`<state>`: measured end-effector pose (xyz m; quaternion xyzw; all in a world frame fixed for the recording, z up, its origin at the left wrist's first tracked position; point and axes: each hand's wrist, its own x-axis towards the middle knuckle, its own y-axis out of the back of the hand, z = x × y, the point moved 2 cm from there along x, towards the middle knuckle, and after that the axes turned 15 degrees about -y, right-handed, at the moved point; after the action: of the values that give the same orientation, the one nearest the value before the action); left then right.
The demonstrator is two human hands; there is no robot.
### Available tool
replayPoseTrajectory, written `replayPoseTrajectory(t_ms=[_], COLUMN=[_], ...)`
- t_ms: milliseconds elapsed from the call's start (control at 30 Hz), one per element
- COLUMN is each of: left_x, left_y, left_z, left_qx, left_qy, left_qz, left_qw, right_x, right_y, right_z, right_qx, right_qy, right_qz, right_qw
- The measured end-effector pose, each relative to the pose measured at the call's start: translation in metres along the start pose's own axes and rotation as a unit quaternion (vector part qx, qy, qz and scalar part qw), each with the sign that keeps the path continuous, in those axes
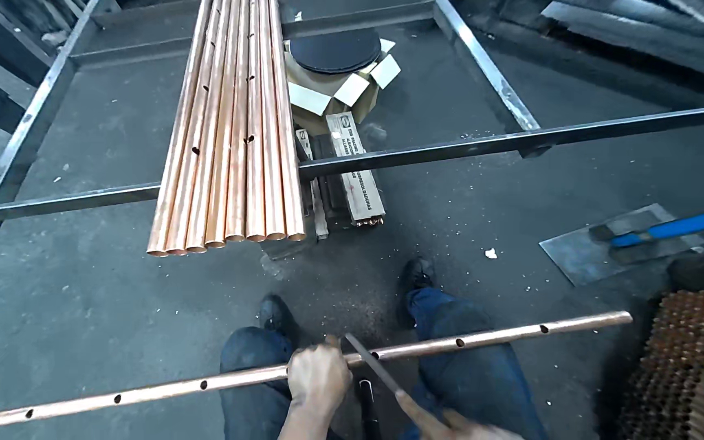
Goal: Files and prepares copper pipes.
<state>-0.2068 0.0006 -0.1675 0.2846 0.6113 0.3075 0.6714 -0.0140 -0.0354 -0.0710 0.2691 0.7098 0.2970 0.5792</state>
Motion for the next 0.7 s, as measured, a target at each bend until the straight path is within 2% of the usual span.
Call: replayPoseTrajectory(t_ms=[100, 200, 267, 333, 433, 567, 700], left_x=[0.0, -0.004, -0.008, -0.014, -0.018, -0.017, -0.016], left_y=[-0.007, -0.021, -0.028, -0.032, -0.037, -0.039, -0.037], left_z=[-0.001, -0.005, -0.009, -0.009, -0.004, 0.002, 0.003], left_qx=[0.024, 0.077, 0.086, 0.072, 0.08, 0.079, 0.084], left_qy=[-0.004, -0.02, -0.05, -0.085, -0.137, -0.153, -0.158], left_qz=[0.033, 0.154, 0.235, 0.282, 0.35, 0.367, 0.361], left_qw=[0.999, 0.985, 0.967, 0.953, 0.923, 0.914, 0.915], right_x=[0.058, 0.072, 0.048, 0.024, 0.009, 0.009, 0.01], right_y=[0.009, 0.019, 0.023, 0.029, 0.029, 0.015, 0.018], right_z=[-0.028, -0.031, -0.009, 0.022, 0.065, 0.085, 0.076], right_qx=[-0.04, -0.056, 0.006, 0.061, 0.097, 0.115, 0.131], right_qy=[-0.036, -0.045, -0.046, -0.049, -0.063, -0.08, -0.039], right_qz=[-0.05, -0.065, 0.023, 0.115, 0.147, 0.104, 0.149], right_qw=[0.997, 0.995, 0.999, 0.99, 0.982, 0.985, 0.979])
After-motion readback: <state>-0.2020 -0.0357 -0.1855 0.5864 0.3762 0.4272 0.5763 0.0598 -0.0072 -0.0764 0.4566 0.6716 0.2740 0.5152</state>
